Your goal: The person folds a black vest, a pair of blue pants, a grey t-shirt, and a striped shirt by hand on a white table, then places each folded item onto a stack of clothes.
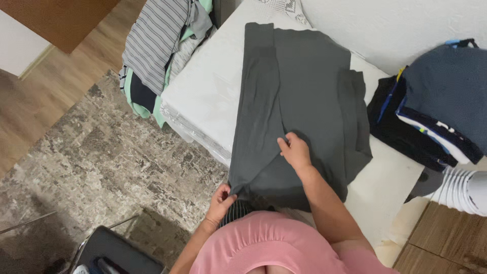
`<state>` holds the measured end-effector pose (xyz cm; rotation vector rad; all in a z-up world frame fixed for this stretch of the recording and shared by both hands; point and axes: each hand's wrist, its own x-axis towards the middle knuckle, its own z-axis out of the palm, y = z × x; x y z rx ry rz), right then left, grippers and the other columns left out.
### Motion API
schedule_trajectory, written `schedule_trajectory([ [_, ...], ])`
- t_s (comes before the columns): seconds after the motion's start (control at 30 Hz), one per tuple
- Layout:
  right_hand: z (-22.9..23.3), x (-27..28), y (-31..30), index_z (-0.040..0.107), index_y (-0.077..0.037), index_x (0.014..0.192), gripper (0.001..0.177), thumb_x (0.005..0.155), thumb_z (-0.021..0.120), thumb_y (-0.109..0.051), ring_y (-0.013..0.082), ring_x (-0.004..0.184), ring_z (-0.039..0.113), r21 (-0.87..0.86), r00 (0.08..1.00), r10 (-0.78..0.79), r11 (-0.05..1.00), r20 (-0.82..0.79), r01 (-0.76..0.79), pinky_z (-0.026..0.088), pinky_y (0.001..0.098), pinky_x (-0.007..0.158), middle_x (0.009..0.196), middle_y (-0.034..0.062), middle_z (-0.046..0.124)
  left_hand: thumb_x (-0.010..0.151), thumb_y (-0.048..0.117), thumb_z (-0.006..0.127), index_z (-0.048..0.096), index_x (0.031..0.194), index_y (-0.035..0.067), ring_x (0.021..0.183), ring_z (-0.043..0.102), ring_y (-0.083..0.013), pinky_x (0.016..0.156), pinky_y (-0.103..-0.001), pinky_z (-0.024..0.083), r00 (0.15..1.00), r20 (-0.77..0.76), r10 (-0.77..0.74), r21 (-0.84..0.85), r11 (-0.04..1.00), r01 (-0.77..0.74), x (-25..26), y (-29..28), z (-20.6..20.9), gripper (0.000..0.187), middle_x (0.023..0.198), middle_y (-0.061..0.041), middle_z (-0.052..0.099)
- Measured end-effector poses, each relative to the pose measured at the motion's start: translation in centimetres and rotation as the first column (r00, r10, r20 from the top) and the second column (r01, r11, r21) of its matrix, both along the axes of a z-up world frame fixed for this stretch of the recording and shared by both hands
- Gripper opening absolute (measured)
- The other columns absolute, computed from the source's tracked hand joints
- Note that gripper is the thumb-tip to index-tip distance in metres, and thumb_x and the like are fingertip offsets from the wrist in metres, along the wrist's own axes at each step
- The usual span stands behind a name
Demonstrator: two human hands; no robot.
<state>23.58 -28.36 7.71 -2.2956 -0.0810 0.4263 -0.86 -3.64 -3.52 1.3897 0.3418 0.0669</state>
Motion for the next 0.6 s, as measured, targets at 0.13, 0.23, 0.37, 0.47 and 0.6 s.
schedule_trajectory([
  [0.13, -0.7, 0.1, -0.5, 0.063, 0.0, 0.111, 0.039, 0.105, 0.056, -0.038, 0.0239, 0.052, 0.073, 0.234, 0.969, -0.146, 0.953, -0.199, 0.192, 0.061, 0.0308, 0.047, 0.07, 0.0165, 0.074, 0.076, -0.01, 0.073, 0.053, 0.08, 0.011, 0.072, 0.055, -0.0136, 0.067, -0.029, 0.043, 0.994, 0.035, 0.108, 0.007, 0.994, -0.108, -0.4, -0.3, -1.1, 0.029, 0.075, 0.001, 0.055],
  [0.23, -0.9, -0.6, -0.7, 0.058, 0.011, 0.117, 0.037, 0.096, 0.072, -0.016, 0.0289, 0.058, 0.073, 0.397, 0.954, -0.257, 0.868, -0.152, 0.297, 0.065, 0.032, 0.049, 0.086, 0.0268, 0.067, 0.077, -0.013, 0.066, 0.054, 0.088, 0.012, 0.076, 0.056, -0.0127, 0.069, -0.028, 0.044, 0.985, 0.051, 0.165, -0.06, 0.985, -0.162, -1.1, -1.1, -1.1, 0.029, 0.081, 0.002, 0.059],
  [0.37, -1.2, -1.6, -1.7, 0.058, 0.012, 0.122, 0.041, 0.095, 0.074, -0.014, 0.0316, 0.067, 0.074, 0.334, 0.962, -0.251, 0.903, -0.105, 0.271, 0.066, 0.0344, 0.055, 0.107, 0.034, 0.062, 0.078, -0.012, 0.063, 0.062, 0.092, 0.008, 0.076, 0.059, -0.0154, 0.071, -0.028, 0.049, 0.989, -0.035, 0.145, 0.096, 0.985, -0.141, -2.2, -1.1, 0.3, 0.025, 0.081, -0.001, 0.059],
  [0.47, -1.4, -3.3, -3.8, 0.058, 0.003, 0.12, 0.034, 0.097, 0.071, -0.018, 0.0217, 0.059, 0.072, 0.265, 0.985, -0.173, 0.95, 0.014, 0.163, 0.062, 0.0276, 0.049, 0.088, 0.0187, 0.072, 0.081, -0.003, 0.073, 0.068, 0.114, 0.005, 0.078, 0.067, -0.0266, 0.074, -0.04, 0.058, 0.968, -0.253, 0.012, 0.321, 0.944, 0.072, -2.4, -0.8, 2.5, 0.034, 0.092, -0.014, 0.062],
  [0.6, 0.0, -6.3, -8.8, 0.066, -0.009, 0.112, 0.023, 0.096, 0.075, -0.023, 0.0292, 0.077, 0.075, 0.13, 0.92, -0.237, 0.97, 0.312, 0.206, 0.059, 0.0422, 0.067, 0.088, 0.0132, 0.077, 0.087, 0.02, 0.078, 0.073, 0.112, 0.015, 0.084, 0.075, -0.0315, 0.072, -0.04, 0.059, 0.941, -0.336, 0.033, 0.601, 0.777, 0.188, -0.3, -1.0, 6.3, 0.025, 0.092, -0.012, 0.071],
])
